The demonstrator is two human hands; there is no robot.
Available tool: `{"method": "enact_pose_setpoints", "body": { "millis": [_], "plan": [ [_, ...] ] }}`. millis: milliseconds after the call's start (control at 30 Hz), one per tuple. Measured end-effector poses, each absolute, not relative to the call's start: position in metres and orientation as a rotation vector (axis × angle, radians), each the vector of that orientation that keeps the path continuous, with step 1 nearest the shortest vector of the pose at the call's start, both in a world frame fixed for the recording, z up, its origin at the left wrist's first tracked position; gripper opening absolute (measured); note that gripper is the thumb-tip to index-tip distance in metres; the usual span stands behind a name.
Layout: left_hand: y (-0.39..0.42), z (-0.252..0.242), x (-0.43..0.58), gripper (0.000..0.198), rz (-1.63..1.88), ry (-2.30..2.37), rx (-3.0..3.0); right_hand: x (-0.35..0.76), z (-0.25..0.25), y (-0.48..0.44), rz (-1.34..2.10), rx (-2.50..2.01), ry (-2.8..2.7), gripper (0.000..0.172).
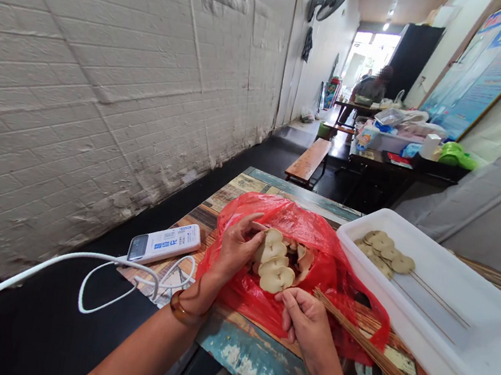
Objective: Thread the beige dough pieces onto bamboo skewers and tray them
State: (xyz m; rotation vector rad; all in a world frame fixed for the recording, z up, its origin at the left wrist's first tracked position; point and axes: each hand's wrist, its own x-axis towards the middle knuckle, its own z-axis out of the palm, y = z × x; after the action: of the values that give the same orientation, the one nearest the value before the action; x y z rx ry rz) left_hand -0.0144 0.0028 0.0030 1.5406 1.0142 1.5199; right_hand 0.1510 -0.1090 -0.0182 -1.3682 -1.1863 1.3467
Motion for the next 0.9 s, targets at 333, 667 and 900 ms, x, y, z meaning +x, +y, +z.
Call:
{"method": "enact_pose_setpoints", "body": {
  "millis": [333, 667, 900],
  "plan": [
    [0.0091, -0.0003, -0.012, 0.042, 1.442, 0.959, 1.366, 0.1478, -0.0207, -0.1073, 1.317, -1.349, -1.174, 0.042],
    [0.0076, 0.0056, -0.0155, 0.054, 1.314, 0.768, 1.078, 0.1496, -0.023, -0.1059, 1.336, -1.339, -1.179, 0.043],
    [0.0052, 0.0053, -0.0121, 0.039, 1.256, 0.732, 0.863, 0.1465, -0.017, -0.1071, 1.301, -1.357, -1.158, 0.045]
  ]
}}
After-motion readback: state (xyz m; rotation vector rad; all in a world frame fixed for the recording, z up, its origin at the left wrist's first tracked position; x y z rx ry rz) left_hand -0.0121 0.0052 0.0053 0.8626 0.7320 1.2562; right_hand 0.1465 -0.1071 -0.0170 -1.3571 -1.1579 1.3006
